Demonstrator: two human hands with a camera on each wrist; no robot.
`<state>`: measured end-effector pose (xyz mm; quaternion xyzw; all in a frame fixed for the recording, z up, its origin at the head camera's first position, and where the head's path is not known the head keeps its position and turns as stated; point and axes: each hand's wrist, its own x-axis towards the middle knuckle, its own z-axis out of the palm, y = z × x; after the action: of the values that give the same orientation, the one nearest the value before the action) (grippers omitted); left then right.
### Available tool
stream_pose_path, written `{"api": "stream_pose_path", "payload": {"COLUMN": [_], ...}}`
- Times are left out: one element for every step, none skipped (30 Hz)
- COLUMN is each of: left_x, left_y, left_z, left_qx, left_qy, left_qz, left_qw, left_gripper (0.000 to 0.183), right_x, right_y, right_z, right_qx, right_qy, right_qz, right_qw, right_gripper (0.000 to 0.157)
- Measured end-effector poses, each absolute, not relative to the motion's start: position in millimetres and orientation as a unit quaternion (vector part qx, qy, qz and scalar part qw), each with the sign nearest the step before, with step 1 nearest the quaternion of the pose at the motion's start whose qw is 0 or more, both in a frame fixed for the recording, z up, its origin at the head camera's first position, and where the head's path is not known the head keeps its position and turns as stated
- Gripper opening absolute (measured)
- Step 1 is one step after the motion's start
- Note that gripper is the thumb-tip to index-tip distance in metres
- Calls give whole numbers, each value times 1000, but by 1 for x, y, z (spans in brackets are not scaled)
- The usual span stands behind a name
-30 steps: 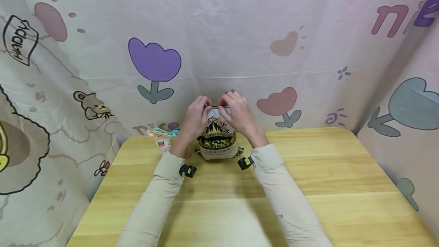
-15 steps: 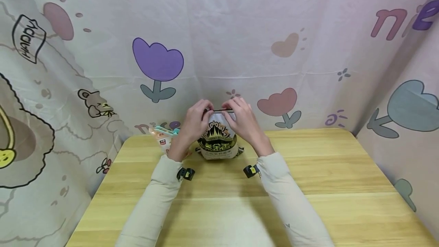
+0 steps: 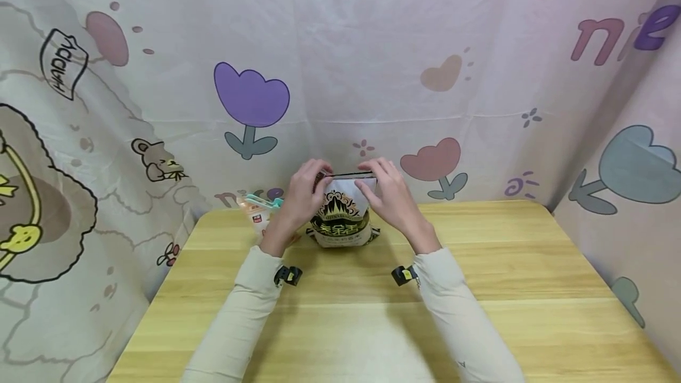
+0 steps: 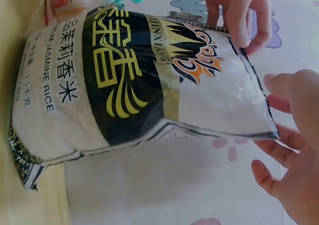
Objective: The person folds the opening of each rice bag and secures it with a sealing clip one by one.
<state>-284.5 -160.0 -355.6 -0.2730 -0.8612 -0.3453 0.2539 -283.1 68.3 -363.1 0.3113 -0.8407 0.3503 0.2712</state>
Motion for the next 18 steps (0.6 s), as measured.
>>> {"api": "stream_pose_path", "payload": {"left_x": [-284, -283, -281, -279, -276, -273, -270, -267, -264, -260, -257, -253, -250, -246, -242, -238, -235, -232], "left_y": [-161, -163, -165, -167, -170, -173, -176, -180, -184, -189, -194, -199, -204, -210, -217, -223, -229, -236], "left_z": [-355, -355, -354, -354, -353, -353, -353, -354, -355, -355, -356, -357, -359, -361, -363, -366, -369, -373], "left_qx": [-272, -270, -268, -263, -258, -254, -248, -244, -239, -234, -230, -225, -220, -215, -210, -206, -203, -200], "left_qy": [-859, -857, -855, -854, -855, -856, -859, -862, -866, -869, -871, -874, -876, -878, -881, -883, -886, -888], "left_qz": [-347, -350, -353, -353, -355, -353, -350, -347, -342, -338, -335, -330, -326, -322, -316, -310, -304, -296], "left_qw": [260, 266, 271, 276, 277, 279, 279, 277, 277, 276, 275, 278, 278, 281, 283, 284, 286, 289], "left_gripper": [15, 18, 22, 25, 28, 31, 33, 35, 36, 37, 37, 37, 37, 37, 36, 36, 36, 36], "right_x": [-282, -281, -279, -277, -275, -272, -269, -266, -262, -259, -256, -253, -250, -247, -244, -241, -238, -236], "right_y": [71, 74, 78, 81, 85, 89, 93, 97, 101, 105, 110, 115, 119, 124, 130, 135, 140, 145], "right_z": [-364, -364, -365, -366, -366, -367, -368, -369, -370, -371, -371, -372, -374, -375, -377, -380, -382, -385], "right_qx": [308, 305, 301, 297, 293, 288, 285, 282, 281, 279, 276, 274, 272, 270, 267, 262, 258, 255], "right_qy": [-841, -841, -842, -843, -844, -846, -848, -850, -851, -853, -856, -859, -862, -865, -868, -874, -878, -882], "right_qz": [355, 360, 364, 368, 371, 372, 373, 373, 372, 370, 367, 364, 361, 357, 353, 348, 343, 338], "right_qw": [269, 265, 261, 257, 253, 249, 245, 243, 241, 240, 238, 235, 232, 228, 223, 217, 212, 207], "right_gripper": [34, 36, 38, 40, 42, 44, 45, 47, 48, 49, 49, 50, 51, 53, 54, 56, 57, 59]}}
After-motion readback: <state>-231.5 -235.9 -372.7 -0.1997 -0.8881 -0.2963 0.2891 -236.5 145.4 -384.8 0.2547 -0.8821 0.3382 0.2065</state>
